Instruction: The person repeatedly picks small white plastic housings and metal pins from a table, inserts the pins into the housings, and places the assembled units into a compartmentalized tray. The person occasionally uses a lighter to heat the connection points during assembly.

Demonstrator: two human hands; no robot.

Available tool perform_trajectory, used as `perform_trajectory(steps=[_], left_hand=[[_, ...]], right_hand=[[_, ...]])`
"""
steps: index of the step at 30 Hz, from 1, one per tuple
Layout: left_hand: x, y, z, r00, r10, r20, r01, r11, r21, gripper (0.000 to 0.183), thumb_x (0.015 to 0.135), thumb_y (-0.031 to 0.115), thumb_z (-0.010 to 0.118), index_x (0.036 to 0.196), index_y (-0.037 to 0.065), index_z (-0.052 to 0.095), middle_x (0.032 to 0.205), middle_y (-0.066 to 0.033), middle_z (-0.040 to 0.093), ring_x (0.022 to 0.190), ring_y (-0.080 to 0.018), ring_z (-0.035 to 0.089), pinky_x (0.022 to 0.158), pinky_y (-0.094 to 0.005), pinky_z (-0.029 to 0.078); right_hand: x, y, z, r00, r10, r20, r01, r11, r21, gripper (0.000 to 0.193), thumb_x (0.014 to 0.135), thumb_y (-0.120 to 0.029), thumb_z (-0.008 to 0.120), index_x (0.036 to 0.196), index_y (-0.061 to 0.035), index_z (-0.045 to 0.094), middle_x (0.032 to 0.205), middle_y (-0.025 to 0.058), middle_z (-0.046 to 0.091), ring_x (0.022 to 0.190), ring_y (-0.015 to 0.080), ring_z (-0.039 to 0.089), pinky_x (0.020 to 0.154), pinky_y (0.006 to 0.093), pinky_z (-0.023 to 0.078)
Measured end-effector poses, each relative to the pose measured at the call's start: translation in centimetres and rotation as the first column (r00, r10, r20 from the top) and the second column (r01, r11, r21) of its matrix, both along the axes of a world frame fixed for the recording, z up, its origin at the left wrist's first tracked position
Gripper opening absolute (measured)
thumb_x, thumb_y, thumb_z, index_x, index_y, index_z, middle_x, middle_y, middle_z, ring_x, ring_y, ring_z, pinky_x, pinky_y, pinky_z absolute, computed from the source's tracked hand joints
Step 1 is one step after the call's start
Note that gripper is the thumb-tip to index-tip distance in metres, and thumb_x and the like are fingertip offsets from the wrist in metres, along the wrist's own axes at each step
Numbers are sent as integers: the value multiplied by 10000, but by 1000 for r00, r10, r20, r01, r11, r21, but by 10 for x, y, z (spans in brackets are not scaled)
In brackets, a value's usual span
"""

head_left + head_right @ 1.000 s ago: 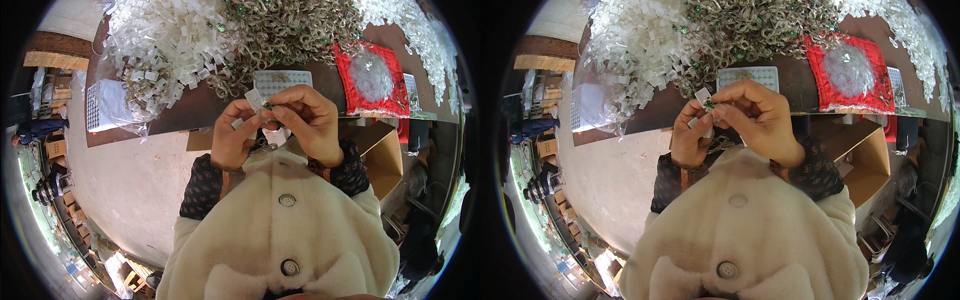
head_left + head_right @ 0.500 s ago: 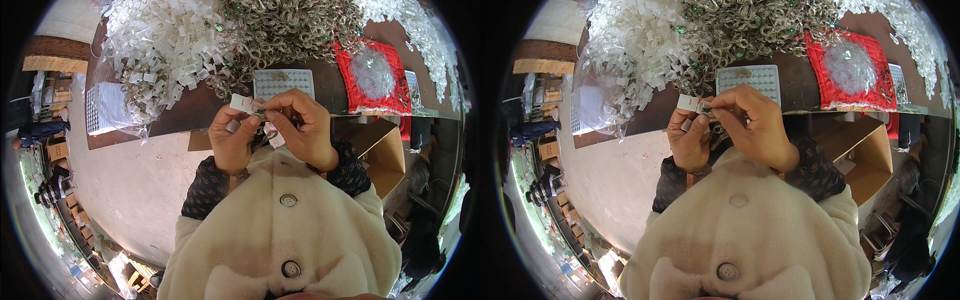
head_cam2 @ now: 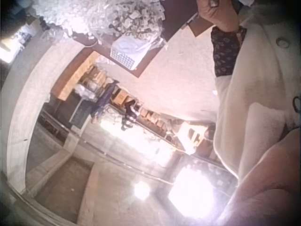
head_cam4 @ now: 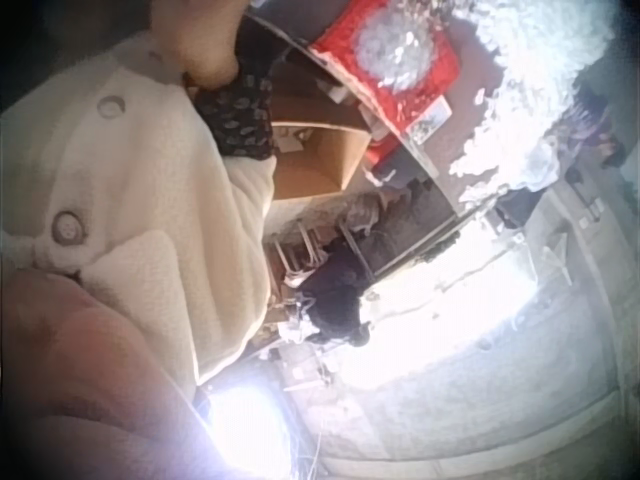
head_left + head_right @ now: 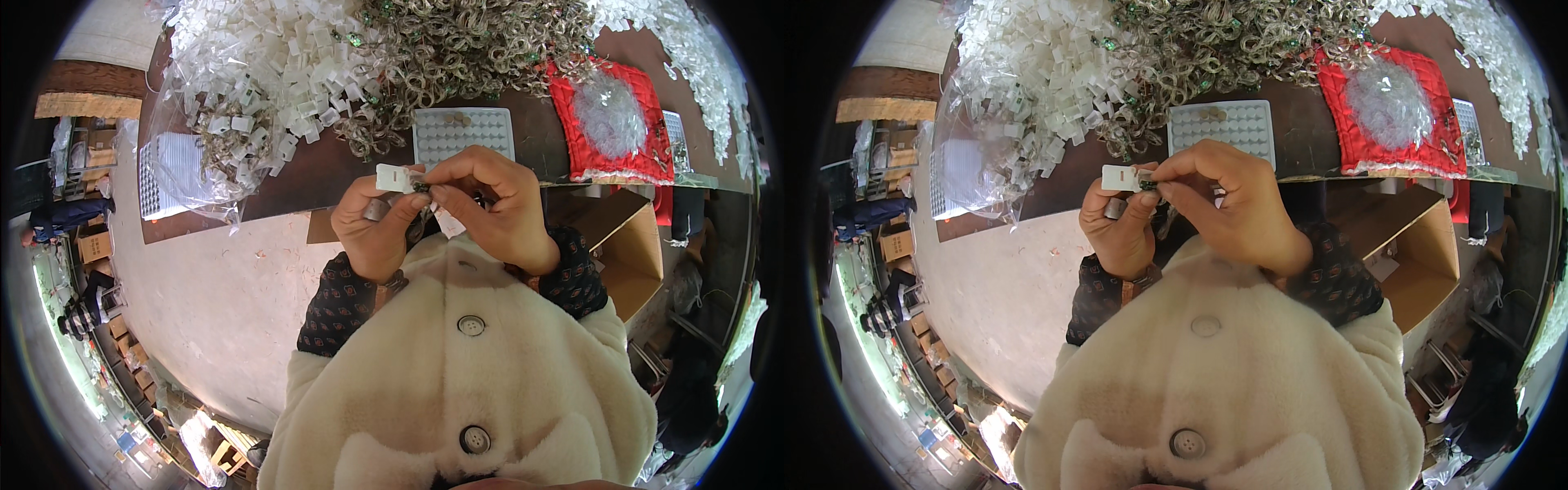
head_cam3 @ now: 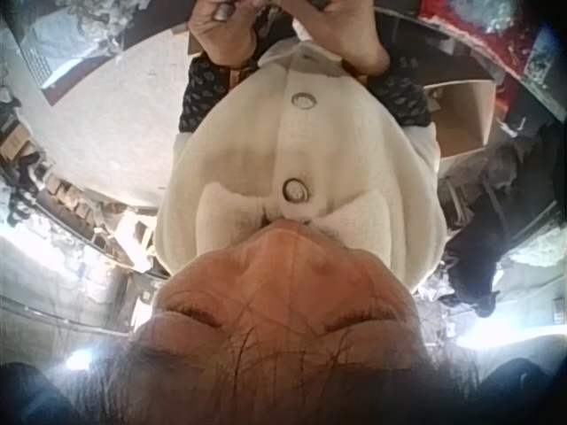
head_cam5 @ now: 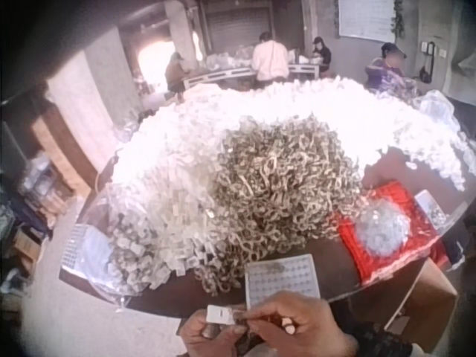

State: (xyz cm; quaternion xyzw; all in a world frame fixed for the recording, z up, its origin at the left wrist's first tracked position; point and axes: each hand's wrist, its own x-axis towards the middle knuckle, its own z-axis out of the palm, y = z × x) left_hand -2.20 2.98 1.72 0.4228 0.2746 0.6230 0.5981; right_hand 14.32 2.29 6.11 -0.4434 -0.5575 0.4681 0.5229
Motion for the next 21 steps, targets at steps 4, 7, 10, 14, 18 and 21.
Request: perform_trajectory(steps=[4, 7, 10, 14, 18, 21], left_hand=[[0, 2, -3, 999, 34, 21, -35, 998, 55, 250, 872, -121, 674, 1074, 4, 595, 1076, -169, 693, 921, -171, 674, 827, -304, 567], [2, -2, -1, 995, 5, 102, -4, 1000, -13, 236, 876, -48, 706, 1053, 44, 579, 1082, -214, 696, 905, -181, 675, 849, -317, 556], [9, -6, -1, 989, 64, 133, -54, 995, -80, 219, 906, -30, 681, 1069, 69, 572, 1093, -203, 693, 892, -169, 668, 826, -311, 559], [15, -8, 0, 980, 127, 153, -109, 987, -120, 177, 933, -11, 658, 1061, 78, 574, 1055, -152, 694, 882, -154, 661, 790, -290, 554], [15, -6, 2, 977, 129, 170, -107, 985, -134, 168, 938, -6, 655, 1056, 81, 572, 1011, -107, 687, 872, -144, 656, 767, -280, 548], [13, -5, 3, 982, 131, 138, -119, 989, -90, 170, 936, -11, 656, 1052, 76, 568, 996, -99, 685, 878, -142, 655, 766, -277, 549]], right_hand=[[0, 0, -2, 998, 52, -31, -51, 998, 33, 182, 856, 58, 692, 1026, -3, 711, 910, 68, 670, 736, 91, 621, 612, 224, 486], [-4, -1, -4, 998, 60, -3, -60, 997, 59, 213, 867, 90, 680, 1064, 10, 694, 960, 62, 666, 807, 87, 646, 687, 222, 514], [-12, -4, -8, 998, 24, -52, -24, 1000, -8, 239, 874, 113, 654, 1092, 15, 661, 993, 57, 665, 842, 85, 655, 727, 220, 525], [-23, -2, -14, 984, -70, -161, 58, 995, -75, 228, 839, 58, 662, 1059, 0, 647, 929, 66, 681, 765, 82, 644, 673, 235, 532], [-22, 0, -12, 988, -36, -153, 28, 998, -56, 234, 846, 60, 635, 1069, -7, 618, 909, 56, 683, 759, 72, 643, 664, 235, 529], [-22, 0, -4, 984, -30, -177, 16, 997, -80, 243, 848, 61, 622, 1080, -8, 607, 889, 52, 677, 739, 68, 639, 655, 238, 527]])
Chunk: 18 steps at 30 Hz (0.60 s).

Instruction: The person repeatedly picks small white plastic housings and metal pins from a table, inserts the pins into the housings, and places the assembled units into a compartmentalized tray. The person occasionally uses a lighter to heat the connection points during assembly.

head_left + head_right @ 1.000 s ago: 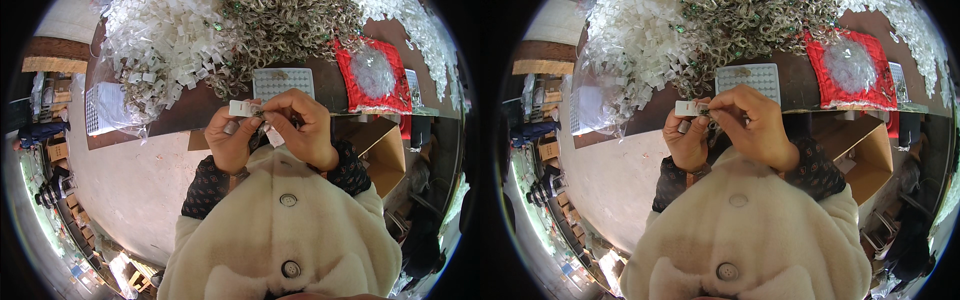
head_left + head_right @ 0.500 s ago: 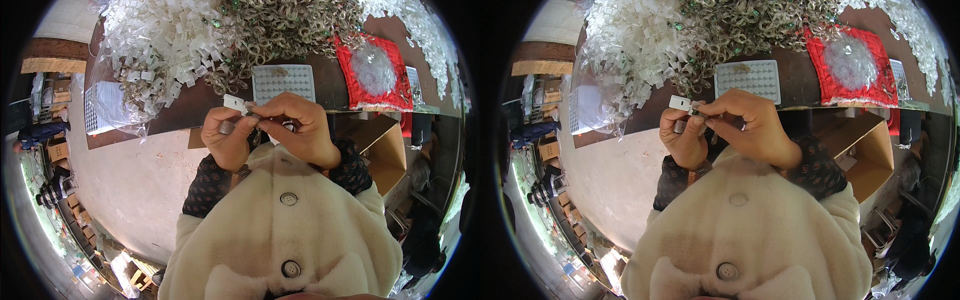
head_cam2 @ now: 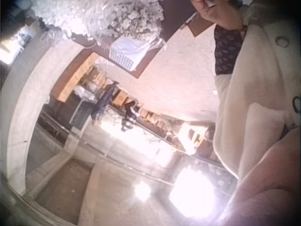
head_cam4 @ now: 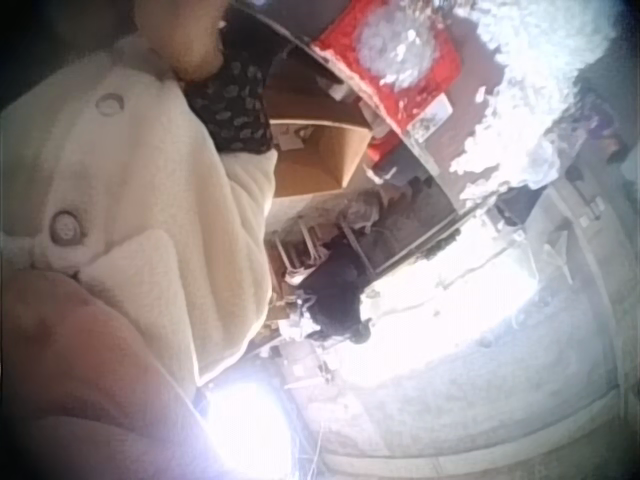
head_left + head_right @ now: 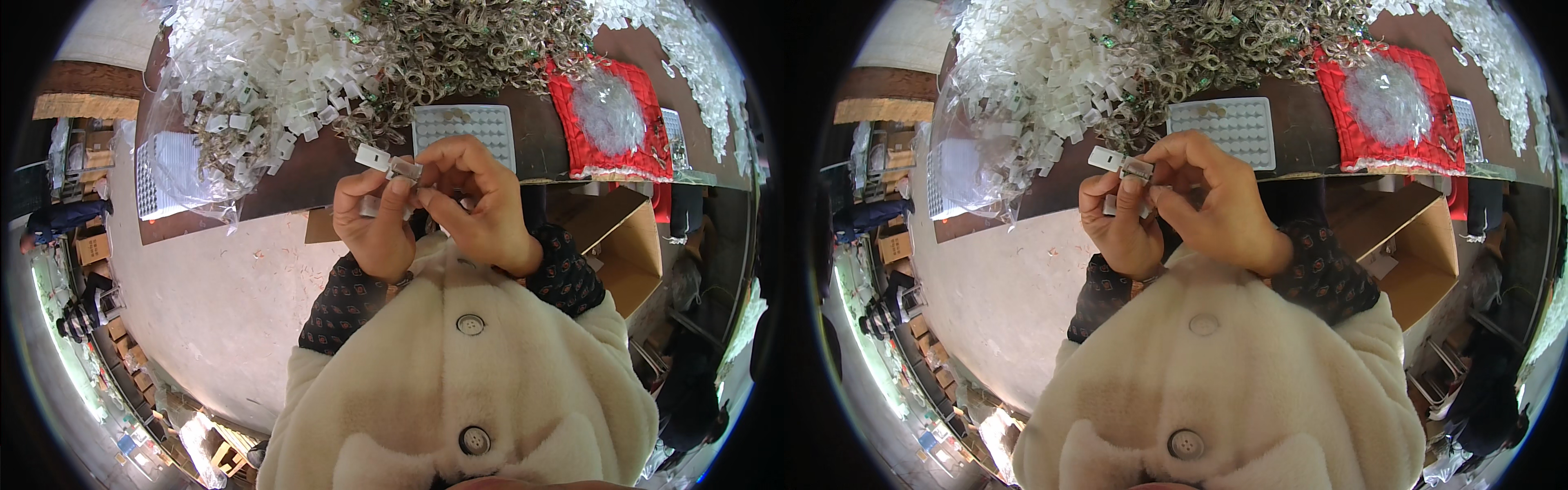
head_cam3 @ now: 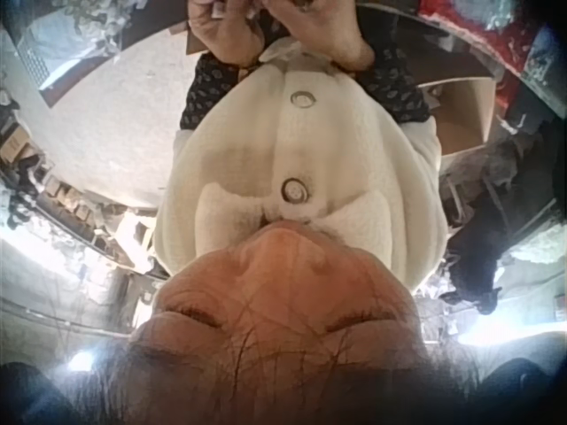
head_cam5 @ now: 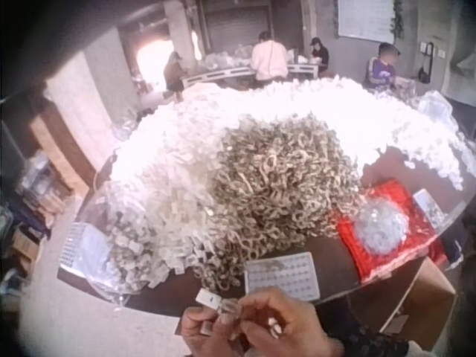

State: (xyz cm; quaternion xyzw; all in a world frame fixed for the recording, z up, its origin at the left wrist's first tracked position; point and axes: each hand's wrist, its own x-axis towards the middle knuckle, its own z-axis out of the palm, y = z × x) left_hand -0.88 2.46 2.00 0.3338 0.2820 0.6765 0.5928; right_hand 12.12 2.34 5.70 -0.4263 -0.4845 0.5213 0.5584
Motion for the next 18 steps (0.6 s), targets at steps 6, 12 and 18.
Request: perform_trajectory(steps=[6, 12, 18], left_hand=[[-2, 1, -3, 993, 54, -108, -45, 995, 85, 216, 918, -76, 641, 1075, 42, 552, 1025, -137, 683, 838, -160, 659, 712, -286, 569], [-6, 1, -4, 1000, -14, 3, 14, 999, 33, 216, 920, -42, 659, 1081, 43, 543, 1043, -164, 688, 781, -158, 644, 673, -289, 557], [-8, -1, -2, 992, -73, 101, 83, 991, -103, 170, 951, 70, 663, 1073, 80, 546, 1019, -110, 692, 753, -117, 602, 655, -247, 510]], right_hand=[[7, -3, 17, 951, -12, 309, -16, 996, 88, 293, 873, 102, 615, 1137, -14, 563, 891, 36, 623, 758, 49, 614, 646, 193, 479], [5, 3, 11, 984, -6, 176, -3, 999, 53, 297, 892, 62, 646, 1155, -20, 536, 892, 43, 633, 757, 62, 620, 634, 207, 486], [4, 4, 0, 985, 117, -126, -130, 987, -99, 264, 895, 70, 647, 1128, -20, 565, 930, 55, 656, 798, 105, 658, 644, 233, 526]])
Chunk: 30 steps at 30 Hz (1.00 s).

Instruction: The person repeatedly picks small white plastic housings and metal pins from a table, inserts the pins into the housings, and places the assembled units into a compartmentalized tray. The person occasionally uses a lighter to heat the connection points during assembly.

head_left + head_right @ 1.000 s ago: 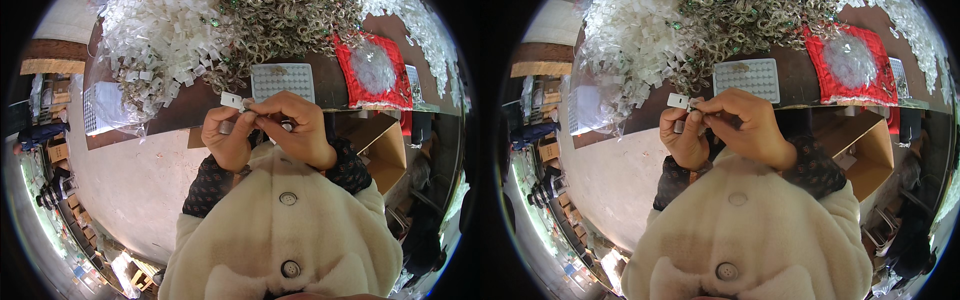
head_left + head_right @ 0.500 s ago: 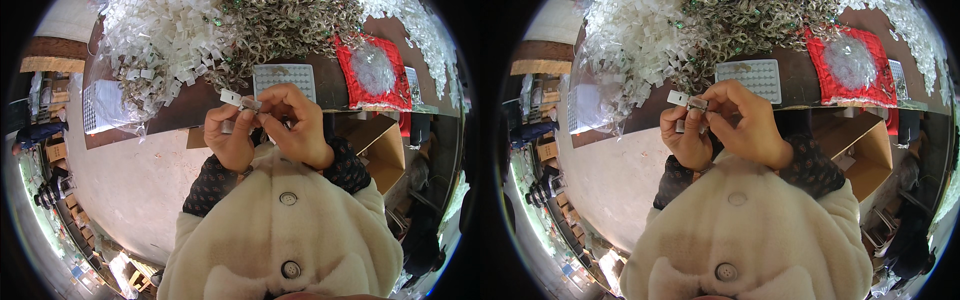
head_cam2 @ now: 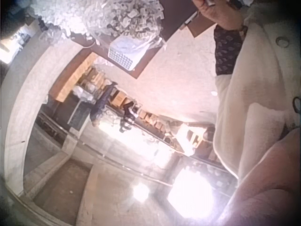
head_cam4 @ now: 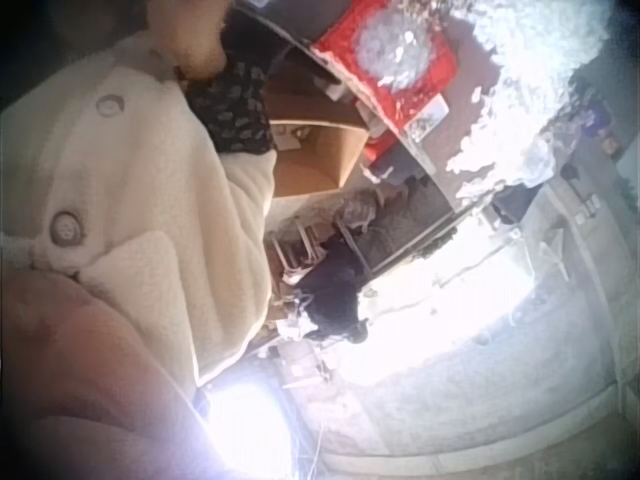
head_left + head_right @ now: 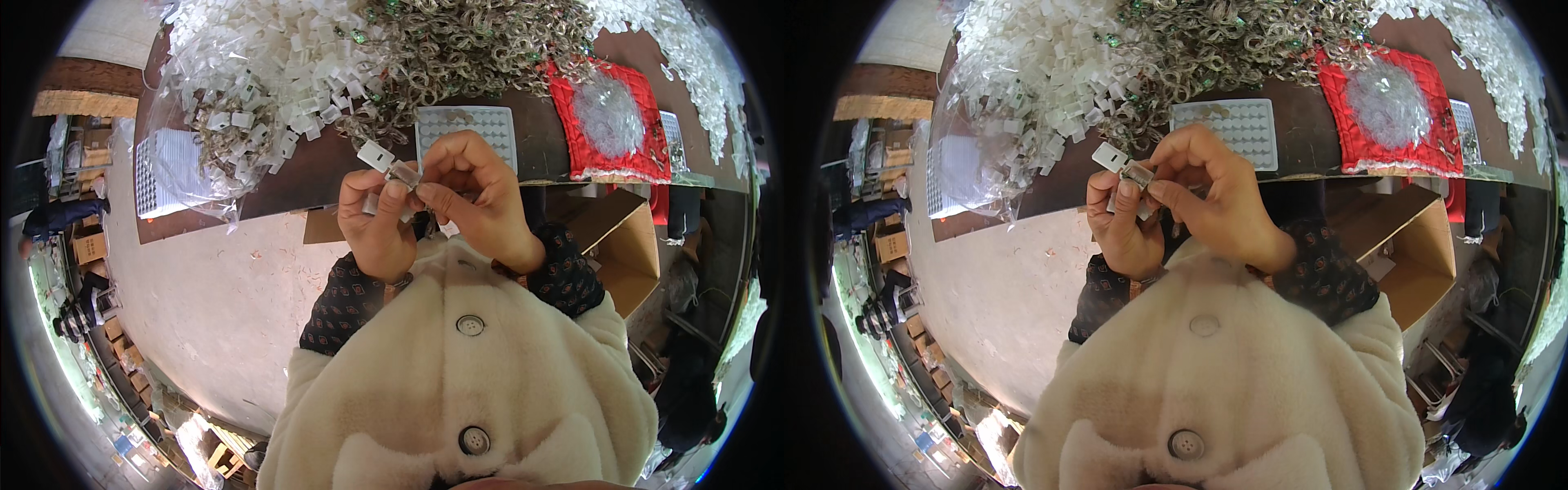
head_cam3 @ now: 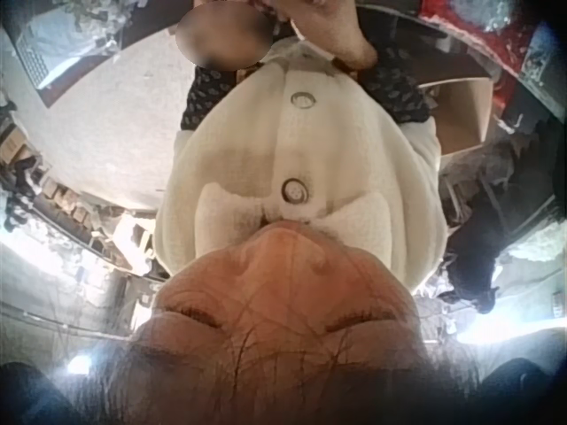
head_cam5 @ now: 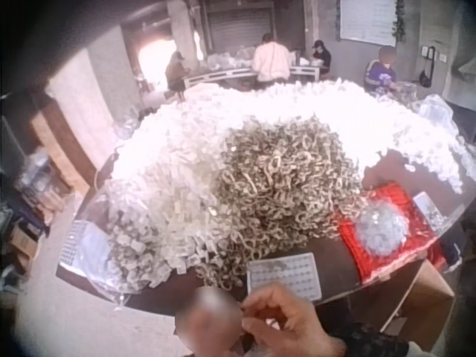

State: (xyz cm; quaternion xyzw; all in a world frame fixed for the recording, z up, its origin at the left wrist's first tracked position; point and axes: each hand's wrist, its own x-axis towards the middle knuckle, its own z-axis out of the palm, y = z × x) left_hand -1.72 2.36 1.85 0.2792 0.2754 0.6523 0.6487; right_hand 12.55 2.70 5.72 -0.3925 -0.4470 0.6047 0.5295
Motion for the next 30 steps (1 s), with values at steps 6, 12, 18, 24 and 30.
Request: perform_trajectory(steps=[6, 12, 18, 24, 30], left_hand=[[3, -2, -8, 999, -50, -1, 50, 993, -108, 152, 961, 126, 666, 1068, 90, 563, 991, -62, 682, 733, -89, 579, 600, -205, 465], [-10, 4, -19, 987, -160, -30, 152, 971, -182, 163, 962, 134, 665, 1091, 85, 579, 1067, -107, 694, 775, -99, 588, 611, -207, 464], [-13, 8, -25, 974, -224, 42, 227, 965, -133, 160, 960, 147, 672, 1085, 97, 586, 1077, -123, 699, 745, -100, 597, 536, -175, 402], [-19, 11, -27, 958, -263, 113, 276, 953, -126, 172, 956, 137, 678, 1096, 97, 587, 1088, -138, 696, 754, -108, 608, 555, -183, 424], [-16, 9, -24, 955, -244, 171, 270, 950, -155, 203, 946, 75, 674, 1129, 59, 587, 1074, -124, 693, 771, -117, 618, 669, -234, 521]], right_hand=[[-3, -8, -13, 973, -117, 199, 83, 982, 171, 214, 875, 72, 663, 1074, -7, 647, 937, 71, 680, 800, 126, 673, 682, 255, 543], [44, 10, -25, 696, -365, 619, 138, 913, 383, 163, 896, -1, 659, 1049, -44, 693, 961, 107, 693, 810, 226, 700, 705, 324, 546], [43, 42, -53, 228, -564, 793, 77, 823, 563, 189, 868, -88, 666, 1055, -114, 676, 920, 69, 645, 807, 320, 654, 659, 400, 536], [38, 51, -56, 108, -493, 863, 33, 870, 492, 132, 880, -105, 662, 1011, -113, 660, 927, 76, 630, 819, 316, 654, 669, 406, 539], [25, 30, -22, 624, -434, 649, -27, 819, 573, 197, 832, 15, 716, 1000, -77, 671, 941, 105, 646, 798, 306, 659, 680, 362, 546]])
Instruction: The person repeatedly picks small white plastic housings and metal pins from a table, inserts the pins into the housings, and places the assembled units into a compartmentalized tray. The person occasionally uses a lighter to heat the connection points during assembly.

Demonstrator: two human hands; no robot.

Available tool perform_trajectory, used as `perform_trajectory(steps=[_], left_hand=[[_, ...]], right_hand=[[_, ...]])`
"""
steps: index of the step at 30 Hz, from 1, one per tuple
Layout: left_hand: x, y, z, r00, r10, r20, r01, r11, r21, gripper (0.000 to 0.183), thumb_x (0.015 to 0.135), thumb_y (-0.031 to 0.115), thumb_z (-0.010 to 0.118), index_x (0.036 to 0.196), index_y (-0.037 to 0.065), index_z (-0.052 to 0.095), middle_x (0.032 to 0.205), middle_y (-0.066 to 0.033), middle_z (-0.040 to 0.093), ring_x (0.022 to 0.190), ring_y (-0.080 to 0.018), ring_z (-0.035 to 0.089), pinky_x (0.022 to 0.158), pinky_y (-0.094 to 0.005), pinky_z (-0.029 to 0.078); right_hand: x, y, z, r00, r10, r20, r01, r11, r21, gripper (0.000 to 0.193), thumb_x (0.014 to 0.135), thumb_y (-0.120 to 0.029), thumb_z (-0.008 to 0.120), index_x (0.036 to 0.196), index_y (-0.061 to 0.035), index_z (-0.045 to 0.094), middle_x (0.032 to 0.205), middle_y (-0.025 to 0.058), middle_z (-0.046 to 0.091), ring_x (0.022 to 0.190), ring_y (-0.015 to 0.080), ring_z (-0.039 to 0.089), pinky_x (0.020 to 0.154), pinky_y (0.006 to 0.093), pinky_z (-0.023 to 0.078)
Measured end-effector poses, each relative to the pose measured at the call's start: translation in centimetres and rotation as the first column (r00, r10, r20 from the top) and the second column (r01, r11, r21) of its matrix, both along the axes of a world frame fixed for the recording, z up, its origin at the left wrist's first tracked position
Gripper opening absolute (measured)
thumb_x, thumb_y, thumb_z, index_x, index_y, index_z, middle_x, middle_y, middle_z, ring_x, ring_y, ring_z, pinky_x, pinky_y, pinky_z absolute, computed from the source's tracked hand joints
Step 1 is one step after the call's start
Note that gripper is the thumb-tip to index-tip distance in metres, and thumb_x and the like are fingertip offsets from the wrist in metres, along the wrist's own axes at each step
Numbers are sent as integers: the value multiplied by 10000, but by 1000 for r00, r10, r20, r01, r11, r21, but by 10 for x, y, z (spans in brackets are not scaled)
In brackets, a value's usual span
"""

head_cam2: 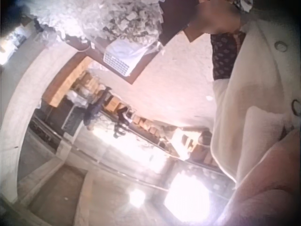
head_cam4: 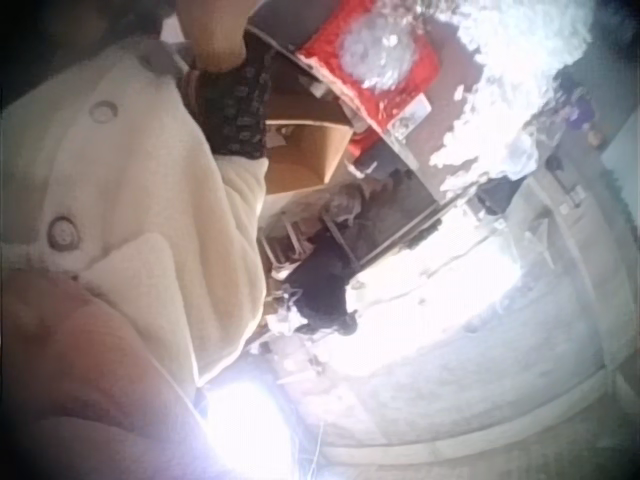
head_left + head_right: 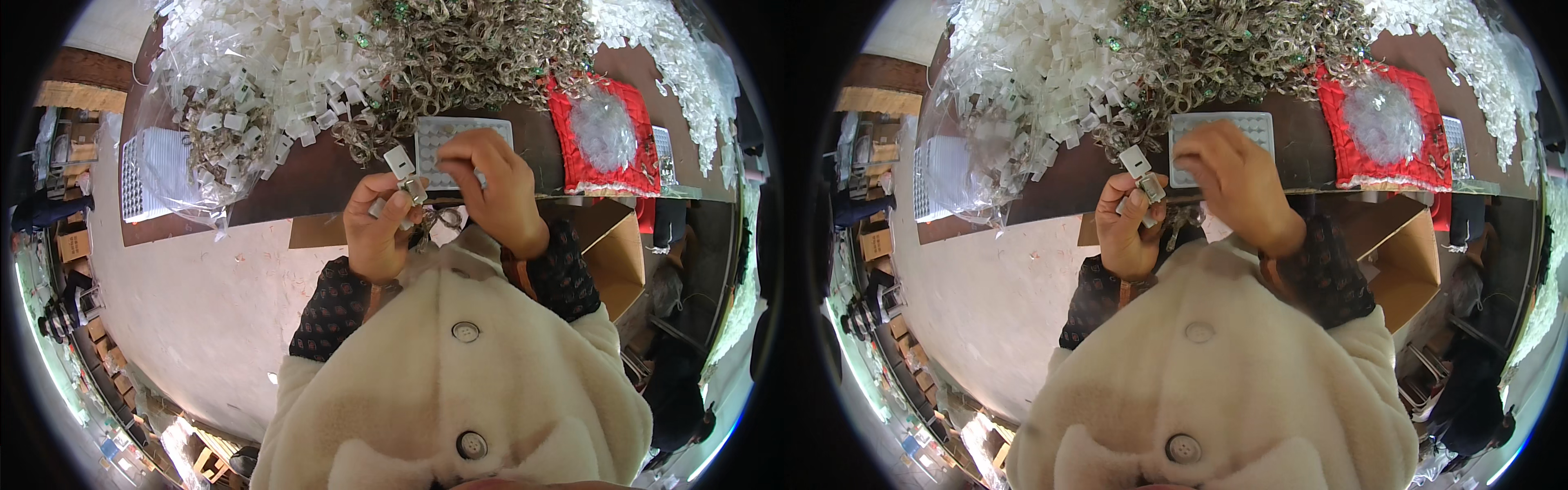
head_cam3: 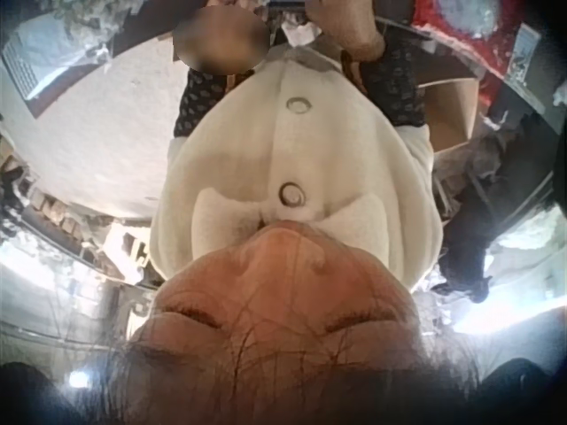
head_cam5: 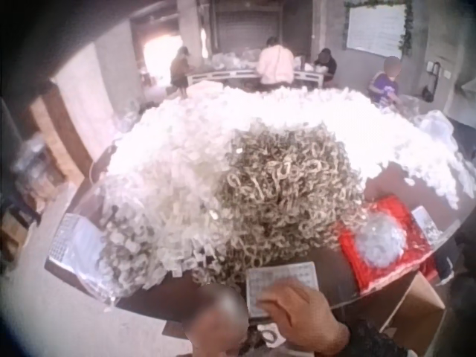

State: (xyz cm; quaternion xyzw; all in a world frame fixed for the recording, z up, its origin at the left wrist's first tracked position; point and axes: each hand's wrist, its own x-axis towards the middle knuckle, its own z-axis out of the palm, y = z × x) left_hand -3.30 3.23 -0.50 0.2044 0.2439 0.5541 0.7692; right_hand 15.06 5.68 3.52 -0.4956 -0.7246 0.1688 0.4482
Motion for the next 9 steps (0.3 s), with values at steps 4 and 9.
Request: perform_trajectory(steps=[4, 9], left_hand=[[1, -3, 3, 1000, 7, 10, -8, 999, 31, 215, 945, 44, 664, 1146, 48, 589, 987, -80, 682, 770, -114, 619, 669, -235, 524], [0, -5, 2, 1000, 1, -3, -1, 1000, 2, 231, 944, 36, 662, 1163, 64, 594, 945, -53, 669, 771, -117, 628, 660, -238, 526]], right_hand=[[-14, -17, 16, 996, 85, 37, -88, 992, 94, 261, 799, 70, 731, 1021, -62, 694, 938, 101, 648, 769, 273, 666, 658, 348, 554], [-16, -22, 20, 992, 125, 32, -127, 990, 57, 298, 795, 72, 734, 1053, -76, 715, 954, 86, 654, 766, 249, 673, 636, 331, 556]])
